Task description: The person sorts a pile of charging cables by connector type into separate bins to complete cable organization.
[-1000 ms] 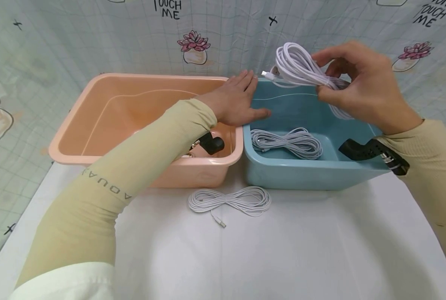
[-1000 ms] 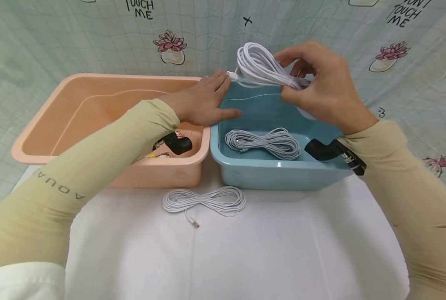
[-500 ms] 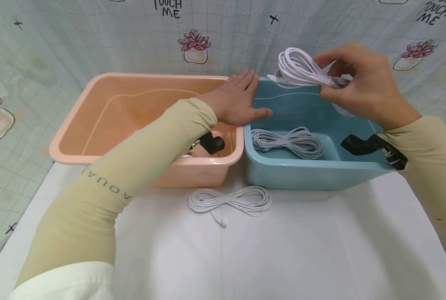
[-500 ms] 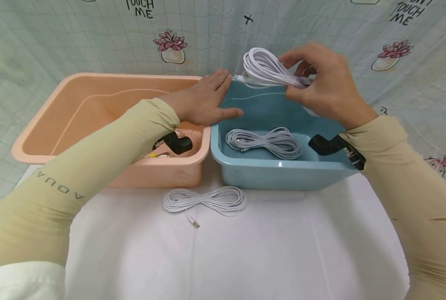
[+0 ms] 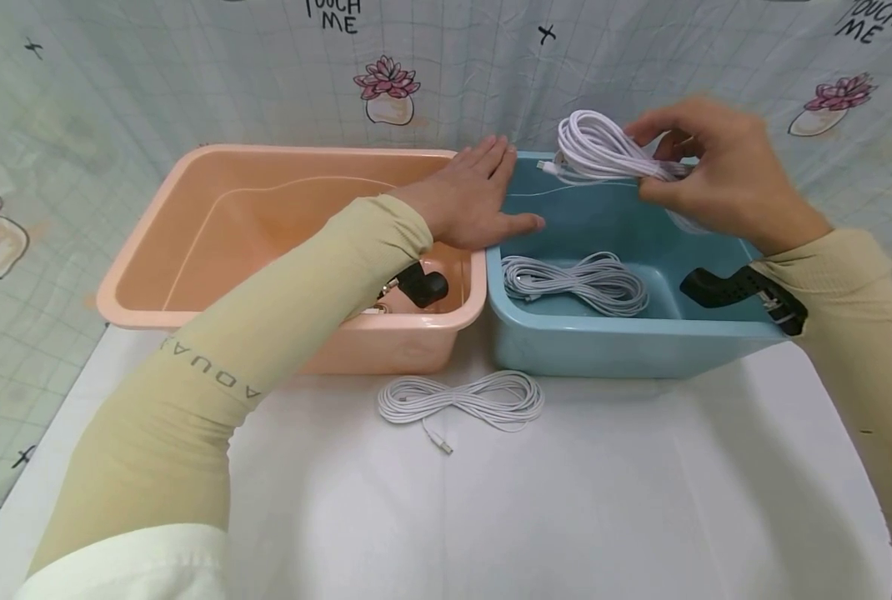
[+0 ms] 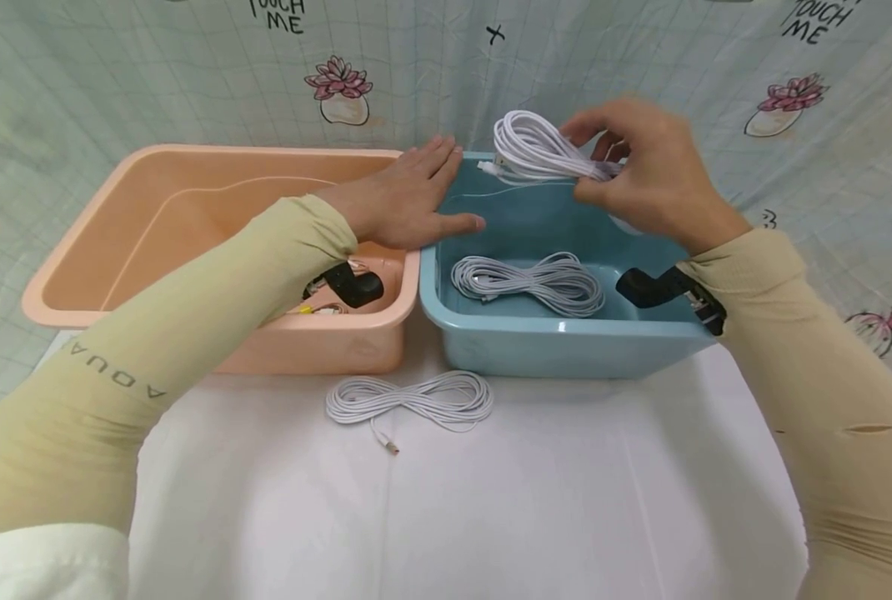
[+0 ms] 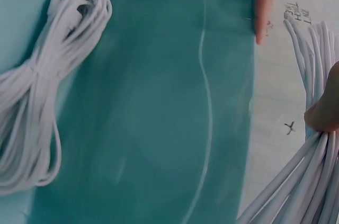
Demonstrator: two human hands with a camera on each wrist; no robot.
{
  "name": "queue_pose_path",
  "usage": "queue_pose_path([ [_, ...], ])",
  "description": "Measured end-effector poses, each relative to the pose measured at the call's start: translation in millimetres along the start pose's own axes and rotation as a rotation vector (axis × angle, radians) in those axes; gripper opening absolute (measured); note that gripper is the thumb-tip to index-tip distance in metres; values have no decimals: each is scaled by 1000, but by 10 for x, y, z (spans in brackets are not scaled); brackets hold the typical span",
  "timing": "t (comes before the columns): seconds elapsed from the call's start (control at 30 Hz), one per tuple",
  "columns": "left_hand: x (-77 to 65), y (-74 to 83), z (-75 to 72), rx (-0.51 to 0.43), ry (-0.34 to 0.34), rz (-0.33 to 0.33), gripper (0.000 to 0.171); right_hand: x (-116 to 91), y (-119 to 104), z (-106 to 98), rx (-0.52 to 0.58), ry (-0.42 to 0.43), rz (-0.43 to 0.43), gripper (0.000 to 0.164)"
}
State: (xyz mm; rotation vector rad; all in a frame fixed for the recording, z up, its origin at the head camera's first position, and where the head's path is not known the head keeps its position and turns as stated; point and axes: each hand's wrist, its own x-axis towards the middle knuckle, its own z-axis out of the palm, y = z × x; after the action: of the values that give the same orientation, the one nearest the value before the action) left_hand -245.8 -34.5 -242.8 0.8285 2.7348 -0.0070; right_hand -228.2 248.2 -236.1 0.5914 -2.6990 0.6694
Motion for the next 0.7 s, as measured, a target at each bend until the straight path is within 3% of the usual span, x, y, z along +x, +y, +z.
queue_pose_path([
  [0.43,-9,-1,10,-4,14,-5,102,24,102,73,-10,-130,59,55],
  [0.7,4,10,2,-6,8,-7,102,18,156,110,-18,-208,40,52],
])
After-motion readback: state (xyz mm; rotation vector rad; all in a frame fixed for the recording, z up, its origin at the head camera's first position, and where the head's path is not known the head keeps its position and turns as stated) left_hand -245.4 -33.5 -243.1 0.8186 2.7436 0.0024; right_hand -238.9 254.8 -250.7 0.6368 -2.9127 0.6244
